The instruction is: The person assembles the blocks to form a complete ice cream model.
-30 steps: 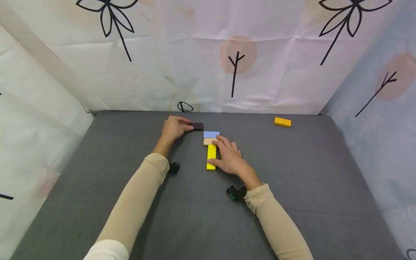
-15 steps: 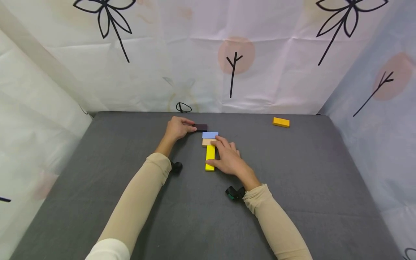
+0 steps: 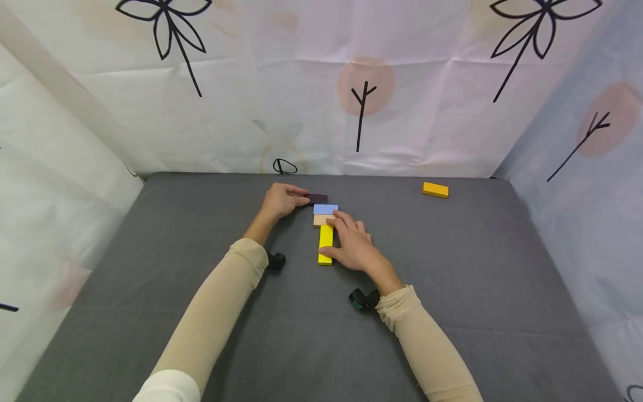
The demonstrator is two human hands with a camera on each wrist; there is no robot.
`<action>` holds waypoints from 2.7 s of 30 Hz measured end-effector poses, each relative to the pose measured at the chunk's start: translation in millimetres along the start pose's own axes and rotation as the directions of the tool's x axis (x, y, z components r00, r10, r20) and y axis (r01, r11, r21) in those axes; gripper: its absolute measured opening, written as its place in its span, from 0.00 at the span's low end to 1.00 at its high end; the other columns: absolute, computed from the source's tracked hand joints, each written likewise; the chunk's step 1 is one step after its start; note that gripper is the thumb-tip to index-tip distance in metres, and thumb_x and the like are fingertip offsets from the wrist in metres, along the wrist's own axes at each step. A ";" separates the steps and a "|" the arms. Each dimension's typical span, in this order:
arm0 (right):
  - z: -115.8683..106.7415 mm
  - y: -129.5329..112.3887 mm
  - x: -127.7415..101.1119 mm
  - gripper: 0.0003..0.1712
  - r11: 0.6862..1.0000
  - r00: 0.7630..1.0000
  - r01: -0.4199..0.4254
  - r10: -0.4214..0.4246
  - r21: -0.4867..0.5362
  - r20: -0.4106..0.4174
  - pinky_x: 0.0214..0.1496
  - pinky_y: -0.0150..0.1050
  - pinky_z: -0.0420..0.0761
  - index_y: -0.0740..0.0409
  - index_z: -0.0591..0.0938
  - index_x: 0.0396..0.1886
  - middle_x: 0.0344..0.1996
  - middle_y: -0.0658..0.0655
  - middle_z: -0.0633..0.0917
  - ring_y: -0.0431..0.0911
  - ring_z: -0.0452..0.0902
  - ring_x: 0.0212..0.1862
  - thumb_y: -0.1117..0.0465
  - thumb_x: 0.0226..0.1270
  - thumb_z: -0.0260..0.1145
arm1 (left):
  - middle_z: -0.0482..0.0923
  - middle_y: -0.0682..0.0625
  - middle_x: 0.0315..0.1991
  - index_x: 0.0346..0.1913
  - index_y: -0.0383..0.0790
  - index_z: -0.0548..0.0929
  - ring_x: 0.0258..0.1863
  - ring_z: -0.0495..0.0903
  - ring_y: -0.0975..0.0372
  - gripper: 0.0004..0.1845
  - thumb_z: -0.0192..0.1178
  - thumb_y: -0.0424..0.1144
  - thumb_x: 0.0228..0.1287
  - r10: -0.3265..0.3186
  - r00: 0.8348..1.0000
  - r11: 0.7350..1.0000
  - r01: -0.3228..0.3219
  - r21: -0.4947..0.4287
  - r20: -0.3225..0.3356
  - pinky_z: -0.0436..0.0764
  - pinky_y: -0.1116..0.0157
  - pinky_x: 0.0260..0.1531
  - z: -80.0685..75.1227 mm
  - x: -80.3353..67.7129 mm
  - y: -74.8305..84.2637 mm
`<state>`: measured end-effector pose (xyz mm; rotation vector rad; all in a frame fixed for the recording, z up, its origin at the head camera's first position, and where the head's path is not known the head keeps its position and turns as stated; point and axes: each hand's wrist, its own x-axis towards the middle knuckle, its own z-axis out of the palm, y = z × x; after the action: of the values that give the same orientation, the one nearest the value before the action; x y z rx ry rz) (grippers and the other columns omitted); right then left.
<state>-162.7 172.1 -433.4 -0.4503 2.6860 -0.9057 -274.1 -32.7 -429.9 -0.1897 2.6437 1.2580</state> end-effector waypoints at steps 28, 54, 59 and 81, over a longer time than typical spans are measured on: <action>-2.2 -2.1 -1.4 0.42 1.000 1.000 -0.002 0.002 0.011 0.001 0.67 0.66 0.64 0.53 0.64 0.79 0.83 0.56 0.50 0.64 0.55 0.72 0.50 0.71 0.69 | 0.85 0.51 0.58 0.48 0.56 0.92 0.61 0.79 0.52 0.09 0.69 0.47 0.68 0.026 0.999 1.000 -0.026 0.005 0.027 0.80 0.52 0.59 21.5 -4.0 15.9; -2.0 -4.2 1.3 0.42 1.000 1.000 -0.008 0.009 -0.022 0.016 0.65 0.65 0.64 0.54 0.63 0.80 0.83 0.56 0.50 0.64 0.56 0.72 0.50 0.71 0.68 | 0.88 0.56 0.55 0.56 0.59 0.89 0.52 0.84 0.56 0.13 0.59 0.49 0.75 0.263 0.965 0.863 -0.229 0.451 -0.014 0.76 0.53 0.56 26.8 -12.4 18.0; -1.7 -6.1 -0.6 0.42 1.000 1.000 -0.015 0.015 -0.011 0.010 0.64 0.64 0.64 0.54 0.63 0.80 0.84 0.57 0.48 0.64 0.56 0.73 0.48 0.72 0.68 | 0.87 0.57 0.56 0.56 0.60 0.89 0.51 0.84 0.57 0.13 0.59 0.49 0.76 0.267 0.964 0.855 -0.234 0.464 -0.006 0.76 0.54 0.53 25.4 -14.9 17.8; -33.2 12.0 -6.3 0.47 0.977 0.990 -0.120 0.105 -0.176 -0.095 0.69 0.70 0.56 0.58 0.57 0.82 0.82 0.68 0.47 0.70 0.47 0.76 0.41 0.75 0.63 | 0.73 0.50 0.70 0.73 0.56 0.74 0.69 0.69 0.52 0.34 0.48 0.69 0.73 0.391 0.918 0.796 -0.373 0.477 0.065 0.72 0.50 0.70 7.1 -34.0 4.5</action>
<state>-170.9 201.3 -414.4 -0.2991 2.8523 -0.6656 -241.0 -23.4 -422.7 0.4287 3.0235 0.6283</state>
